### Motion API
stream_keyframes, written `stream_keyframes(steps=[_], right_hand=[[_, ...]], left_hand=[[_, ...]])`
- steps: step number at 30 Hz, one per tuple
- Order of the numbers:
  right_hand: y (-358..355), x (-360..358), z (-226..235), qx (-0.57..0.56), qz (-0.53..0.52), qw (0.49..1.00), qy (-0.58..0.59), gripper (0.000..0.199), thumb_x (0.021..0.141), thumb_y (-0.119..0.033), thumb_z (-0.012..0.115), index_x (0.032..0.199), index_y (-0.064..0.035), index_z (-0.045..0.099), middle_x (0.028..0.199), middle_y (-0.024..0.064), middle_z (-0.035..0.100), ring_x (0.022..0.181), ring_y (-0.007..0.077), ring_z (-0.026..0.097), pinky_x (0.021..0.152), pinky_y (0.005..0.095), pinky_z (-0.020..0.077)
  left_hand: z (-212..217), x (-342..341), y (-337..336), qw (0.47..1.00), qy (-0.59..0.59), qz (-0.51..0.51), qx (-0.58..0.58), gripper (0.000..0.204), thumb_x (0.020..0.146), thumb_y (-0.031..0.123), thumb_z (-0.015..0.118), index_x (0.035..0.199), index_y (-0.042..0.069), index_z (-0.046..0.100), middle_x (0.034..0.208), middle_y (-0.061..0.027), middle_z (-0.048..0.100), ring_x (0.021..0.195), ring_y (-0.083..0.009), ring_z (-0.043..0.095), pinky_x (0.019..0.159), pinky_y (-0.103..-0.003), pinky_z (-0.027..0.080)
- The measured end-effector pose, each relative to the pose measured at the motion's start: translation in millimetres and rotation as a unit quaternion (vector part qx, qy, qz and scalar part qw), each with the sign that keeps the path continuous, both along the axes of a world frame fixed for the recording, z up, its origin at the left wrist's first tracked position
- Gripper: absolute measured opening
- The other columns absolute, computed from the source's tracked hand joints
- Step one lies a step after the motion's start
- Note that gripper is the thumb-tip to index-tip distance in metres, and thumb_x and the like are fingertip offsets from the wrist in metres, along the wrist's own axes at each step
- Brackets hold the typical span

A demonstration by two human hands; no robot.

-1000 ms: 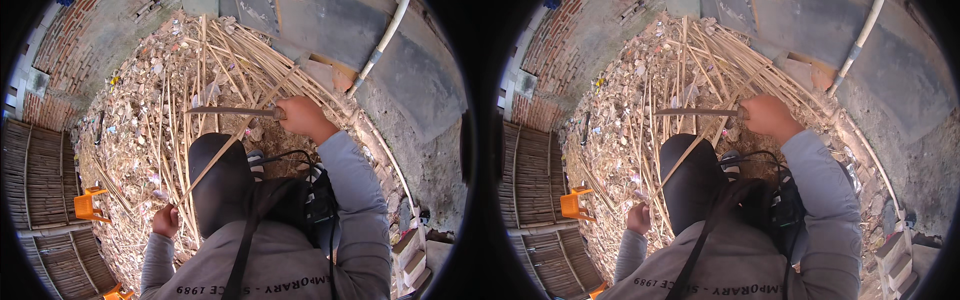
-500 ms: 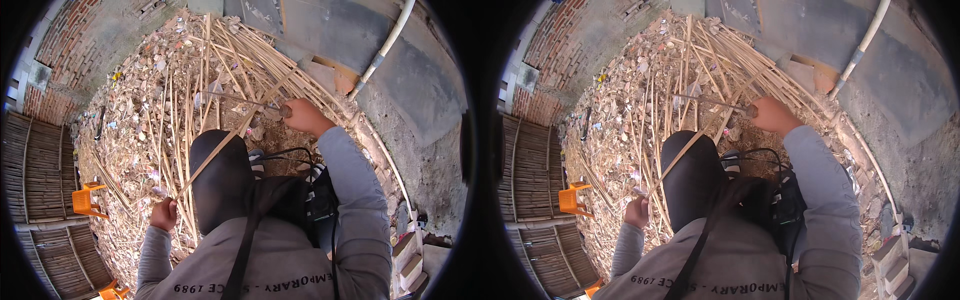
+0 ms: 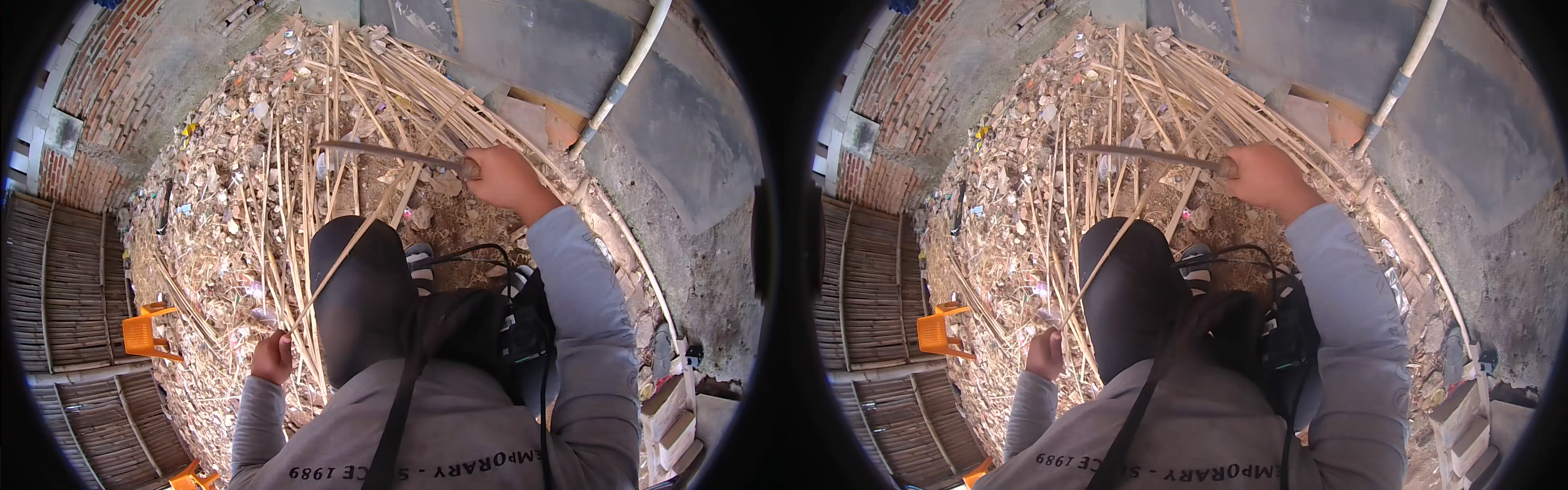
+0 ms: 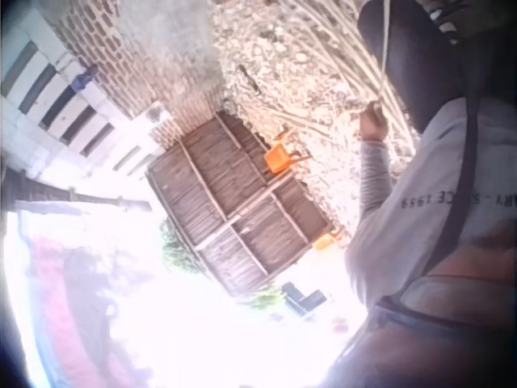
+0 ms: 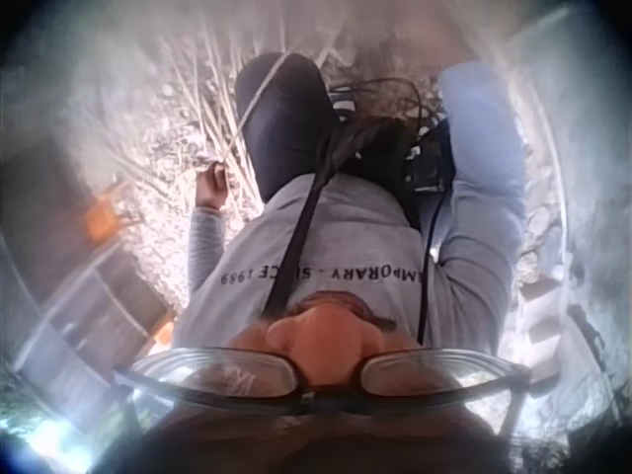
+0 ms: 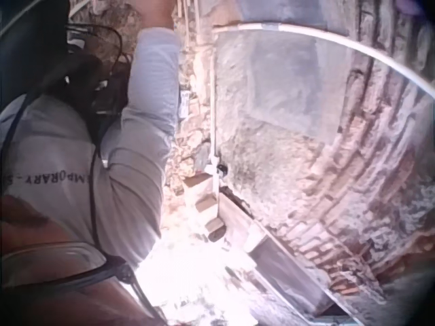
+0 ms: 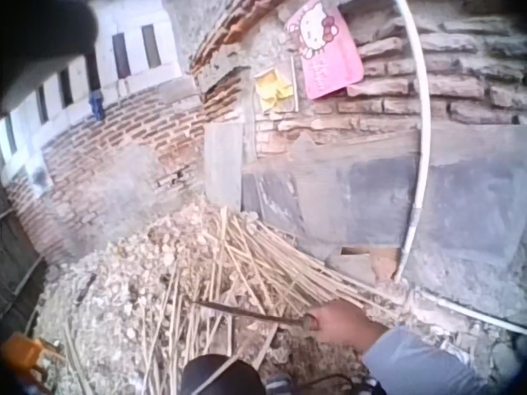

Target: The person strips layers from a thin bamboo strip using a blade held in their right hand.

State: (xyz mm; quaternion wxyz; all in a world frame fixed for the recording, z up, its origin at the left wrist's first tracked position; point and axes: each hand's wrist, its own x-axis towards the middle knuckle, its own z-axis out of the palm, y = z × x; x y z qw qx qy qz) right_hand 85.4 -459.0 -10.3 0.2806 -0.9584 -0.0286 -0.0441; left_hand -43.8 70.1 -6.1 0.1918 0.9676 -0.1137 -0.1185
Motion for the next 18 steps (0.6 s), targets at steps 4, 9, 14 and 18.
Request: stream_keyframes(steps=[4,9,14,18], right_hand=[[1,3,-20,-0.03,-0.004,1.0,0.0,0.03,0.077,-0.021,0.073,0.105,-0.0089,0.073,0.085,0.0174,0.071,0.082,0.038,0.069,0.076,0.0478,0.0553],[-26,17,-14,0.183,-0.143,0.972,0.034,0.036,0.084,-0.026,0.076,0.112,-0.0045,0.07,0.086,0.0152,0.071,0.076,0.027,0.072,0.073,0.0408,0.056],[-15,23,-17,0.543,-0.159,0.825,0.003,0.021,0.089,-0.016,0.077,0.102,-0.0078,0.062,0.1,0.0088,0.074,0.058,0.006,0.049,0.053,0.0232,0.0401],[-21,21,-26,0.572,-0.139,0.808,0.009,0.016,0.09,-0.012,0.075,0.098,-0.0086,0.061,0.109,0.0121,0.073,0.056,0.0067,0.047,0.052,0.024,0.0402]], left_hand=[[2,5,-5,1.0,-0.013,-0.005,-0.008,0.044,0.107,0.035,0.041,0.08,0.003,0.056,0.062,-0.0209,0.055,0.059,-0.0444,0.058,0.054,-0.051,0.042],[6,-2,9,0.998,-0.054,0.0,0.022,0.041,0.106,0.036,0.042,0.082,0.005,0.056,0.061,-0.0206,0.056,0.058,-0.0458,0.057,0.053,-0.052,0.043],[1,-11,-2,0.996,-0.08,0.014,0.041,0.035,0.104,0.033,0.047,0.082,0.007,0.056,0.062,-0.0197,0.057,0.056,-0.0447,0.058,0.051,-0.053,0.044],[-7,-12,3,0.988,-0.127,-0.01,0.084,0.025,0.099,0.03,0.054,0.086,0.009,0.056,0.064,-0.0187,0.06,0.056,-0.045,0.059,0.05,-0.054,0.047]])
